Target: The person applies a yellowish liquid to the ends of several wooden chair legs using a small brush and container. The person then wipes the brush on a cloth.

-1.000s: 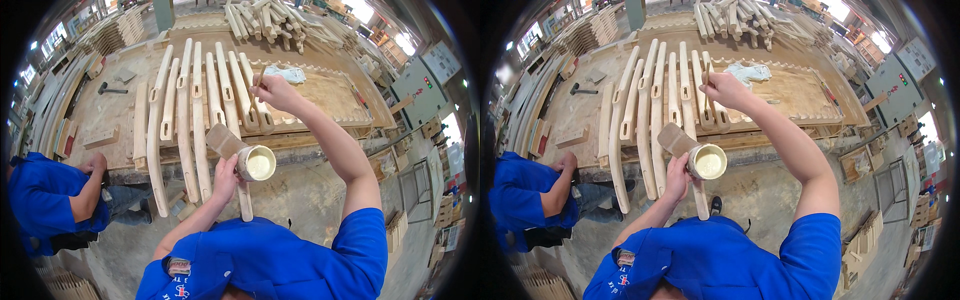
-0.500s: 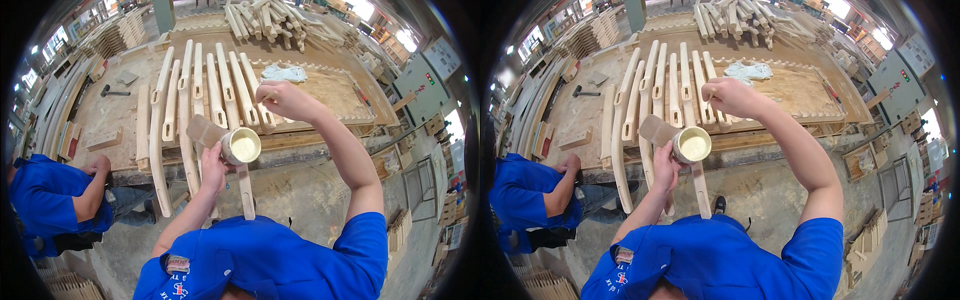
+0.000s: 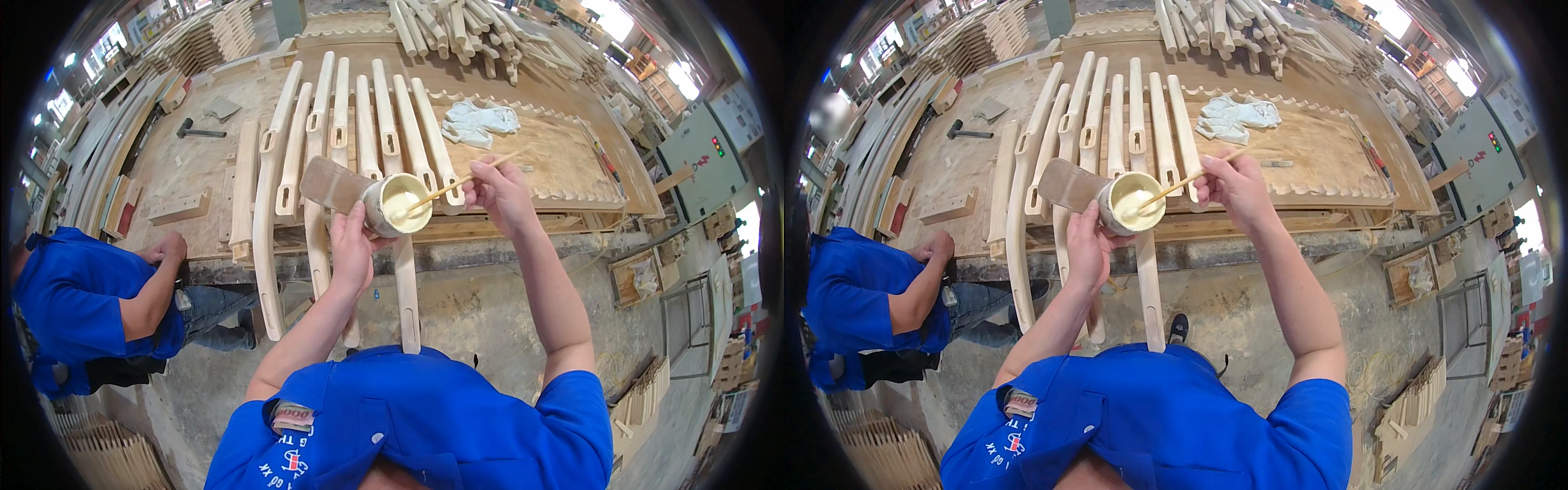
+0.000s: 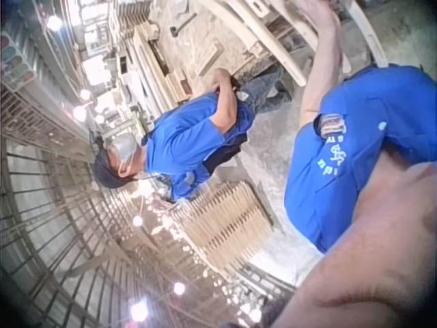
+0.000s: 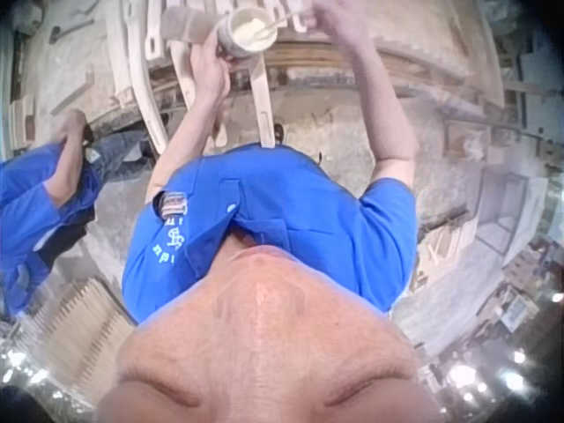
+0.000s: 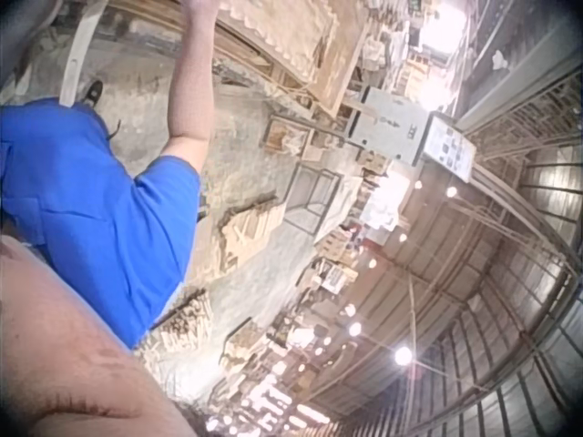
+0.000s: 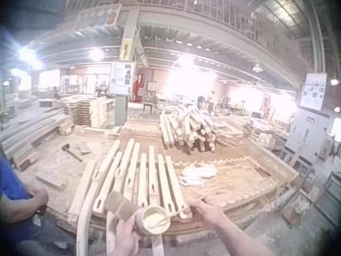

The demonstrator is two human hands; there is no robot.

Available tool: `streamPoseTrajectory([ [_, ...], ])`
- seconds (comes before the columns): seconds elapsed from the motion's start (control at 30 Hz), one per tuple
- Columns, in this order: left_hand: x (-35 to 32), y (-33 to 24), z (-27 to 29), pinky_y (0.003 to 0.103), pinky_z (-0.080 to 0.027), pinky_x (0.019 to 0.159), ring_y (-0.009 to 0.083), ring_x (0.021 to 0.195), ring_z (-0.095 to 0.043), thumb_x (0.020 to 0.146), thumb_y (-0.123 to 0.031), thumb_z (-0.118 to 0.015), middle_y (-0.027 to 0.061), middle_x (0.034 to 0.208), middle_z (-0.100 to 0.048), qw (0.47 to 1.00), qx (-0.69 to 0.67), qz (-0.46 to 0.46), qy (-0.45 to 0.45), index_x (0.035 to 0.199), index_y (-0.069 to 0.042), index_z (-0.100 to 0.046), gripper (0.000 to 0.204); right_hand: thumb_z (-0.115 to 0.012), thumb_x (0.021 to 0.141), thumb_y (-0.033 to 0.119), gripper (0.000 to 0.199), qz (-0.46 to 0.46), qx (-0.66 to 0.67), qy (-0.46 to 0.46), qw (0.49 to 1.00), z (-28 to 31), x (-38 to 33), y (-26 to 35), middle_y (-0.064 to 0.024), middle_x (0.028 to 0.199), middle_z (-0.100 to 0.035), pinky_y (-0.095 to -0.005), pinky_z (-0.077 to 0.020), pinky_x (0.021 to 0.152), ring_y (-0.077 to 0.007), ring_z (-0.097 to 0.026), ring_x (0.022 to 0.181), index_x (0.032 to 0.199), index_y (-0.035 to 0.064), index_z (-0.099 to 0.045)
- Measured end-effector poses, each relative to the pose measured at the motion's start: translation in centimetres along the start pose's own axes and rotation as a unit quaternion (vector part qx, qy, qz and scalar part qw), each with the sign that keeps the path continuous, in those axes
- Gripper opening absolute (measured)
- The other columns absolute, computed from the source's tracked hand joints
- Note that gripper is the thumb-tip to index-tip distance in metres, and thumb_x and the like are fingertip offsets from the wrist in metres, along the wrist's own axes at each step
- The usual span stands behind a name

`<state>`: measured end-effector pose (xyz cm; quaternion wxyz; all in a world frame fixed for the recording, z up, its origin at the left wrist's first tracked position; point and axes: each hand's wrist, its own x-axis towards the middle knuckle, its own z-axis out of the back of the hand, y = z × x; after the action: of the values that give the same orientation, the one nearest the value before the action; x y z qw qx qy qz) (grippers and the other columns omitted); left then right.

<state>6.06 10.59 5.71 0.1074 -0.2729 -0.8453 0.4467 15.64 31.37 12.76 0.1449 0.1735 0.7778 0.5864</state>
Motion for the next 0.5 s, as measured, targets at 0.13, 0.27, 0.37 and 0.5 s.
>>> streamPoseTrajectory([
  [0.13, 0.4, -0.1, -0.1, 0.046, -0.059, 0.072, 0.0282, 0.098, -0.062, 0.099, -0.024, -0.036, 0.0176, 0.115, -0.052, 1.0, -0.002, -0.001, -0.014, 0.107, 0.0, -0.036, 0.025, -0.058, 0.089, 0.012, 0.007, 0.006, 0.123, -0.028, 0.992, 1.9, -0.8, -1.9, -0.0067, 0.077, -0.061, -0.0284, -0.0518, 0.06, -0.0136, -0.06, 0.065, 0.088, 0.0069, -0.053],
  [0.27, 0.8, -0.1, -0.5, 0.048, -0.057, 0.075, 0.0293, 0.103, -0.059, 0.099, -0.024, -0.036, 0.018, 0.117, -0.051, 1.0, -0.016, -0.001, -0.008, 0.107, -0.002, -0.036, 0.023, -0.057, 0.09, 0.012, 0.008, 0.043, 0.147, -0.078, 0.985, 1.8, -1.8, -2.8, -0.008, 0.078, -0.061, -0.031, -0.0529, 0.061, -0.0144, -0.061, 0.068, 0.092, 0.0049, -0.055],
  [0.37, 1.2, 0.1, -1.2, 0.048, -0.057, 0.076, 0.0296, 0.104, -0.058, 0.099, -0.024, -0.036, 0.0179, 0.118, -0.05, 1.0, -0.022, -0.001, 0.002, 0.107, -0.002, -0.036, 0.023, -0.059, 0.089, 0.015, 0.007, 0.041, 0.149, -0.088, 0.984, 2.7, -1.9, -4.0, -0.0055, 0.076, -0.06, -0.0304, -0.0524, 0.061, -0.0132, -0.059, 0.066, 0.089, 0.0091, -0.055],
  [0.5, 1.7, 0.8, -2.3, 0.048, -0.057, 0.075, 0.0298, 0.104, -0.058, 0.099, -0.024, -0.036, 0.0175, 0.118, -0.049, 0.999, -0.029, 0.014, 0.004, 0.108, -0.003, -0.034, 0.023, -0.059, 0.09, 0.02, 0.012, -0.002, 0.196, -0.1, 0.976, 3.7, -1.4, -5.9, -0.0043, 0.071, -0.06, -0.0296, -0.0505, 0.058, -0.0119, -0.056, 0.06, 0.084, 0.0106, -0.054],
])
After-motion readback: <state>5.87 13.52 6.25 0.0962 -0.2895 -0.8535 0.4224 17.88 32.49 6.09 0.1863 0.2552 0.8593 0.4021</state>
